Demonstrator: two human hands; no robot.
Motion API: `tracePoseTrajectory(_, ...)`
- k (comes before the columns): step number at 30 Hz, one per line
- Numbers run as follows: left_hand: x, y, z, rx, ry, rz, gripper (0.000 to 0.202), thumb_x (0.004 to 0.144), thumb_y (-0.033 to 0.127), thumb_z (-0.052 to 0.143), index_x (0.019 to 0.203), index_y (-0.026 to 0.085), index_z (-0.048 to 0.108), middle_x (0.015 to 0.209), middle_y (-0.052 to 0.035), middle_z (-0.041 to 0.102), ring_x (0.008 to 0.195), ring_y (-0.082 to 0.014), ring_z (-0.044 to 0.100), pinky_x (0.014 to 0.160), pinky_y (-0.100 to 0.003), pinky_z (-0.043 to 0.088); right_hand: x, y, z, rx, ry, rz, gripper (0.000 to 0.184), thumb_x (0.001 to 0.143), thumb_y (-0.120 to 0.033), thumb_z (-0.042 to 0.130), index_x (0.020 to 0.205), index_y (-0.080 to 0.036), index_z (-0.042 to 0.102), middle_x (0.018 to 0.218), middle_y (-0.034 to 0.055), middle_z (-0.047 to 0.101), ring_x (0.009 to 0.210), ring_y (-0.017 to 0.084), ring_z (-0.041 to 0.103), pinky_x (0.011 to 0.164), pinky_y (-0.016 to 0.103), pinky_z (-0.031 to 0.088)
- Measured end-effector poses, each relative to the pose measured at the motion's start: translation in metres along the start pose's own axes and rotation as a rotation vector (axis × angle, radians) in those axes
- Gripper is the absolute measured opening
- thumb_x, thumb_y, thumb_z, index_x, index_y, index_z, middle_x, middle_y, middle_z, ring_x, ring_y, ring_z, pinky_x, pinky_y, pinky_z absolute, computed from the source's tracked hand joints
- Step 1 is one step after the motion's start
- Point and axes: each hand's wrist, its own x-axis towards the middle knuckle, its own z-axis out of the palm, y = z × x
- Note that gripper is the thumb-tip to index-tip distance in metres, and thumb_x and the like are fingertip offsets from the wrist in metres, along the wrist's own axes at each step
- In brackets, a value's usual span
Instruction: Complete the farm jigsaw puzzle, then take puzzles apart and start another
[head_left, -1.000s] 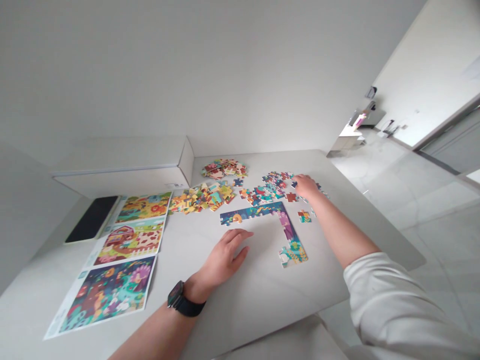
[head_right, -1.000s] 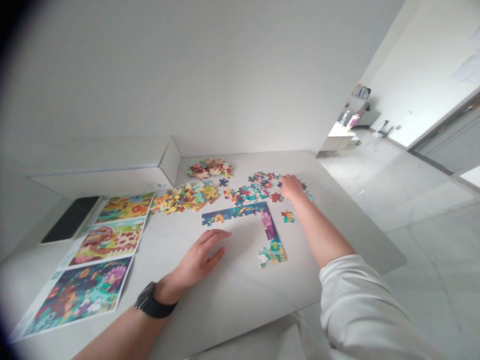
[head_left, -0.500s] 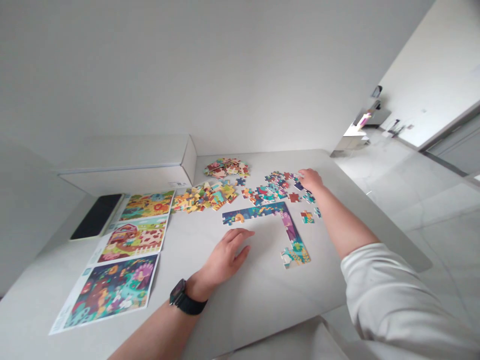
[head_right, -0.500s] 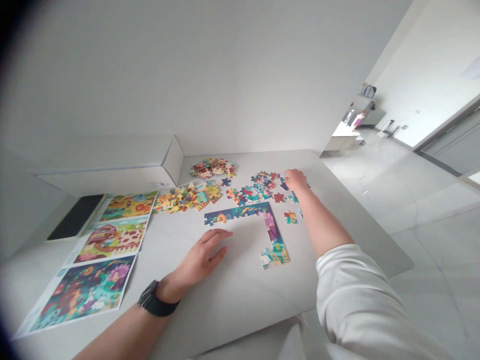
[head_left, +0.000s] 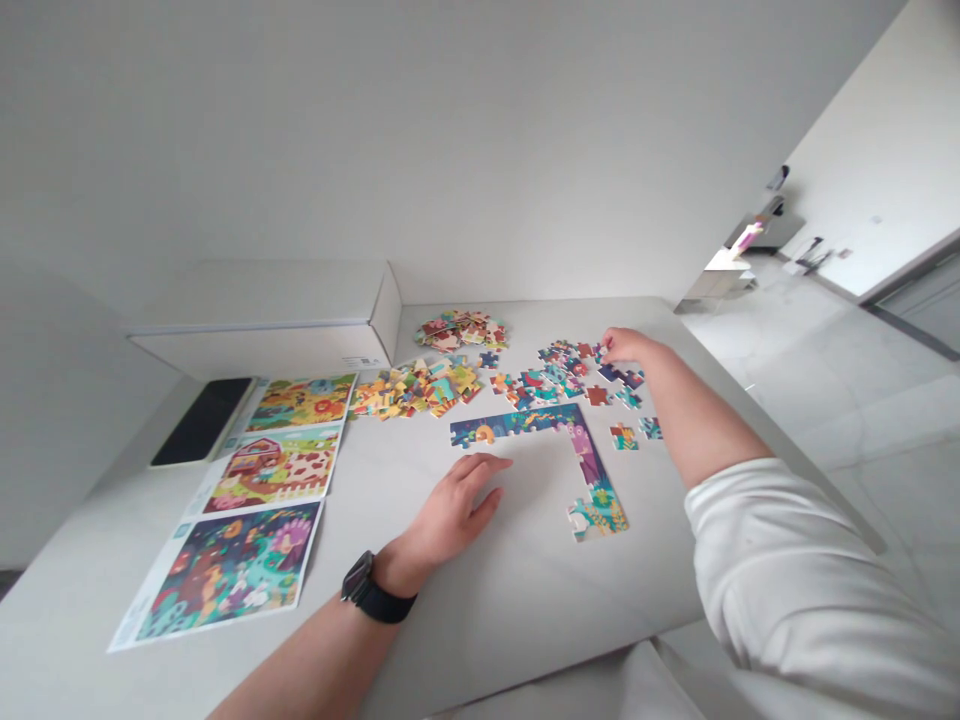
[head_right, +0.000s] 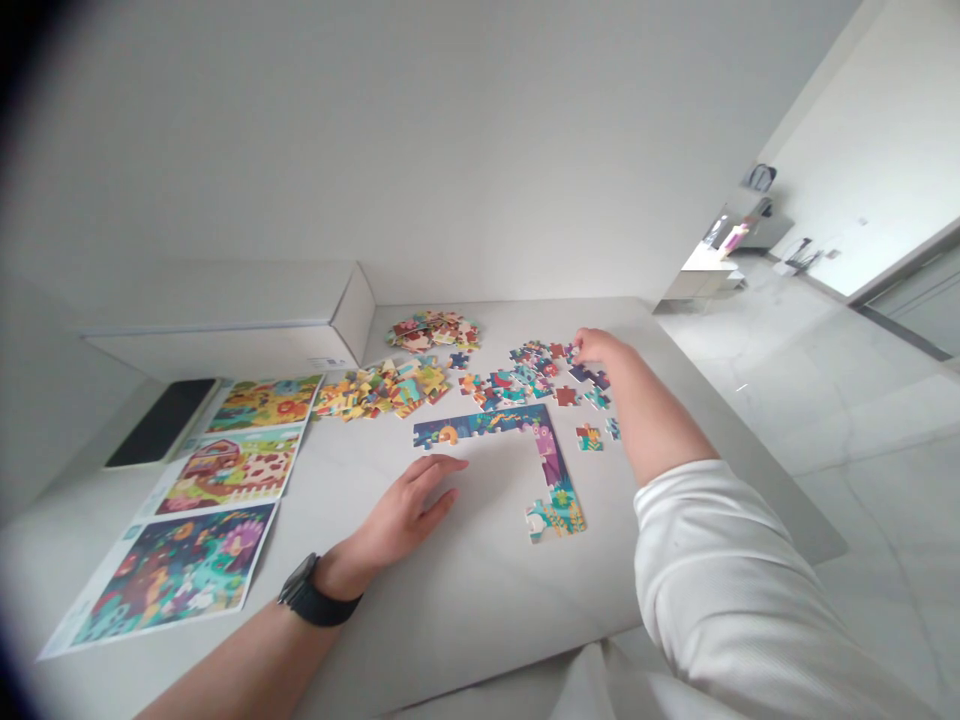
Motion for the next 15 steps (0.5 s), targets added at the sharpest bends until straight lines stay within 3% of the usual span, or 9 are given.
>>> tracePoseTrajectory(4, 0.001, -0.001, 0.002, -0.006, 0.013, 0.000, 0.036, 0.107, 0.025, 0.058, 0.143, 0.026, 0.063, 0.133, -0.0119, 0.073, 0.124, -0.0259, 0.071, 0.109, -0.042, 0.061, -0.013, 0.008, -0.001, 0.134, 0.144, 0.001, 0.024, 0.073, -0.018, 0.085, 0.095, -0.020, 0.075, 0.092, 0.0059, 0.081, 0.088, 0.022, 0.073, 0.083, 0.031, 0.054)
tracePoseTrajectory(8, 0.002, -0.003, 0.003, -0.018, 0.021, 0.002, 0.033, 0.108, 0.028, 0.057, 0.141, 0.025, 0.064, 0.132, -0.0122, 0.073, 0.126, -0.0262, 0.071, 0.111, -0.043, 0.060, -0.044, 0.009, -0.003, 0.530, 0.254, -0.010, 0.025, 0.076, -0.021, 0.085, 0.098, -0.019, 0.072, 0.090, 0.0044, 0.077, 0.081, 0.019, 0.071, 0.081, 0.031, 0.057)
tracePoseTrajectory(12, 0.004, -0.007, 0.004, -0.041, 0.035, -0.002, 0.030, 0.108, 0.030, 0.057, 0.136, 0.024, 0.066, 0.130, -0.0114, 0.074, 0.125, -0.0265, 0.072, 0.112, -0.045, 0.059, -0.098, -0.007, -0.002, 1.035, 0.229, -0.049, 0.035, 0.075, -0.029, 0.091, 0.103, -0.020, 0.071, 0.094, 0.0031, 0.074, 0.075, 0.015, 0.071, 0.077, 0.032, 0.061)
tracePoseTrajectory(15, 0.006, -0.008, 0.007, -0.083, 0.059, -0.017, 0.028, 0.107, 0.033, 0.058, 0.132, 0.024, 0.068, 0.128, -0.0108, 0.075, 0.119, -0.0256, 0.073, 0.107, -0.045, 0.062, -0.143, -0.026, 0.004, 1.206, 0.150, -0.103, 0.040, 0.072, -0.035, 0.095, 0.103, -0.021, 0.073, 0.090, 0.0023, 0.073, 0.078, 0.016, 0.071, 0.078, 0.032, 0.062)
